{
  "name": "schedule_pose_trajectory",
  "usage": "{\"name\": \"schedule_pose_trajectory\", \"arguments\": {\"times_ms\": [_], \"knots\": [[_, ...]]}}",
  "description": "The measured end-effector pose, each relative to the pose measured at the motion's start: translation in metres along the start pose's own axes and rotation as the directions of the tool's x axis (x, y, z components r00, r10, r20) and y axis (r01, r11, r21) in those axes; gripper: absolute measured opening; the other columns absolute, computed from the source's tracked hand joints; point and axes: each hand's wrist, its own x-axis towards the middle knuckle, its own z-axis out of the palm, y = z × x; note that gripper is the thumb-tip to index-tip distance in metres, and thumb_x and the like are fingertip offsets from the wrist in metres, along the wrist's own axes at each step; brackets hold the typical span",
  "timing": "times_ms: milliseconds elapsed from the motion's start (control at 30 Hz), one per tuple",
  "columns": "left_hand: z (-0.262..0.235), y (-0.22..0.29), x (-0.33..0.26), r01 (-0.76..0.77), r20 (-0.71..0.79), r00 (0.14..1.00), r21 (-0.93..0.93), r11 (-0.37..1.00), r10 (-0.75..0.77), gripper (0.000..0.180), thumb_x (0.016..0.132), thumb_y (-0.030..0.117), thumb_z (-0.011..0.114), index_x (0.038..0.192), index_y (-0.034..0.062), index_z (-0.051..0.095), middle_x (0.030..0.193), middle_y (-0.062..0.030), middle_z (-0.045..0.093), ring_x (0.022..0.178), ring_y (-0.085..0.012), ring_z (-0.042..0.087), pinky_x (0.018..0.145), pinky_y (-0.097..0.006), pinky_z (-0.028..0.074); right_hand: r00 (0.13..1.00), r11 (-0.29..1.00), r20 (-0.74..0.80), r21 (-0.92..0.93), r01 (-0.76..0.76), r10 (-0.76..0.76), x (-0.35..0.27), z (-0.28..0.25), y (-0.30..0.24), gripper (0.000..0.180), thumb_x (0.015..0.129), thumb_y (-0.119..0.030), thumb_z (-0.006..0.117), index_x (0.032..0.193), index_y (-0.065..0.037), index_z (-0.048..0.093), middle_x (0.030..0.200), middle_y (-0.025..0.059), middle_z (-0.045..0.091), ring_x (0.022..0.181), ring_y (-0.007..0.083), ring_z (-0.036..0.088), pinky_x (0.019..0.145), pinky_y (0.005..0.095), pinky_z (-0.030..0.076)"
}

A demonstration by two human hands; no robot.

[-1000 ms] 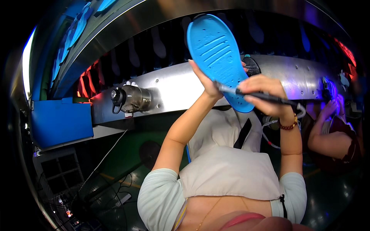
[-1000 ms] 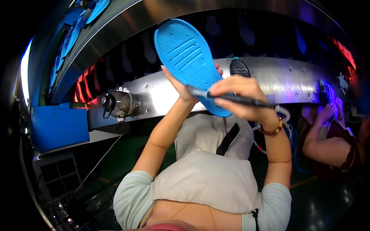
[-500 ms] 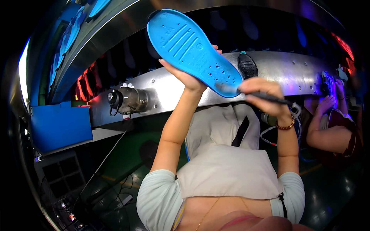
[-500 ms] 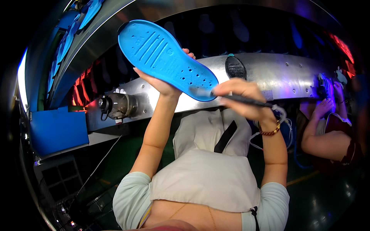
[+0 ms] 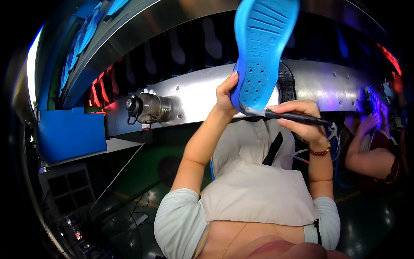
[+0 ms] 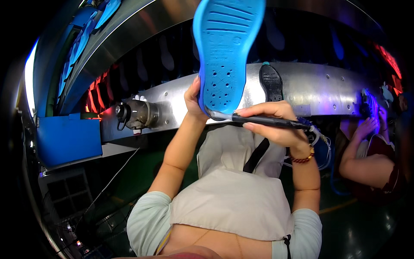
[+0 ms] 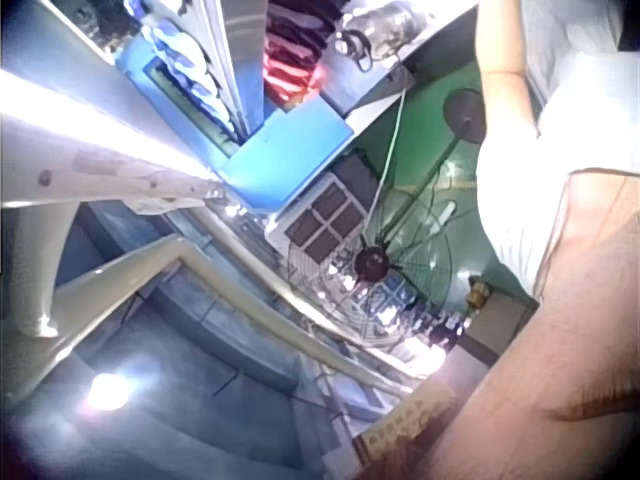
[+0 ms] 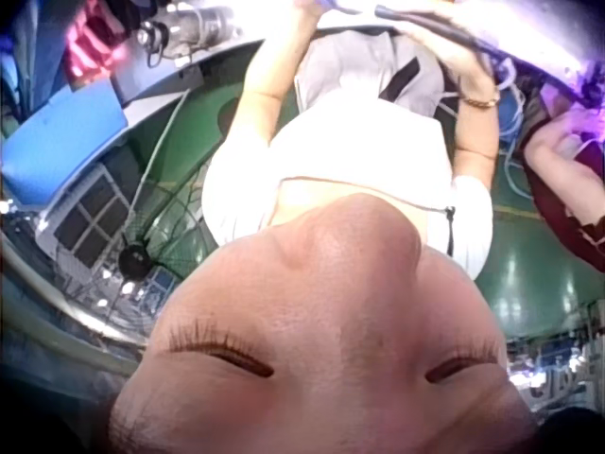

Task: The person scrubs the soles of blue plastic slippers using a brush. They pick up a slipper from a conveyor belt, scrub the bottom surface, and place it back on the belt. The process is repeated for multiple slippers in a continuous loop.

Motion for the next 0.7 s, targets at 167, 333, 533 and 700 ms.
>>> {"name": "schedule_pose_trajectory", "arguments": {"times_ms": [167,333,533,700], "knots": [[0.004,0.019,0.012,0.379,-0.093,0.925,0.134,0.916,-0.369,0.052,0.084,0.028,0.048,0.127,0.0000,0.036,0.115,-0.0174,0.052,0.099,-0.0251,0.057,0.085,-0.036,0.047,0.994,0.991,0.082,-0.120,-0.063,0.073,0.010,-0.014,-0.020,0.022,0.071,0.001,0.065,0.092,0.001,0.064,0.091,0.0141,0.065,0.083,0.0224,0.064,0.075,0.0289,0.050],[0.010,0.027,0.015,0.649,-0.282,0.728,-0.011,0.760,-0.625,0.046,0.083,0.025,0.051,0.118,-0.0034,0.045,0.106,-0.0186,0.057,0.091,-0.0256,0.060,0.078,-0.039,0.050,0.895,0.964,0.438,-0.195,0.181,-0.079,0.008,-0.027,-0.027,0.021,0.070,-0.002,0.067,0.092,-0.001,0.064,0.092,0.0126,0.065,0.086,0.0235,0.064,0.078,0.0312,0.050],[0.021,0.026,0.010,0.810,-0.484,0.582,0.278,0.516,-0.653,0.053,0.080,0.034,0.053,0.116,-0.0045,0.048,0.108,-0.0216,0.056,0.092,-0.0265,0.058,0.079,-0.038,0.049,0.887,0.925,0.456,-0.307,0.226,-0.065,0.007,-0.040,-0.028,0.019,0.073,-0.001,0.064,0.092,0.000,0.063,0.096,0.0137,0.064,0.090,0.0252,0.062,0.078,0.0321,0.050],[0.028,0.035,0.008,0.793,-0.498,0.587,0.194,0.578,-0.638,0.056,0.080,0.037,0.053,0.117,-0.0041,0.048,0.109,-0.0205,0.055,0.093,-0.0253,0.058,0.083,-0.033,0.046,0.942,0.932,0.318,-0.297,0.206,-0.107,0.011,-0.048,-0.028,0.023,0.069,0.001,0.067,0.091,-0.002,0.064,0.094,0.0135,0.065,0.089,0.0252,0.063,0.078,0.0309,0.050]]}}
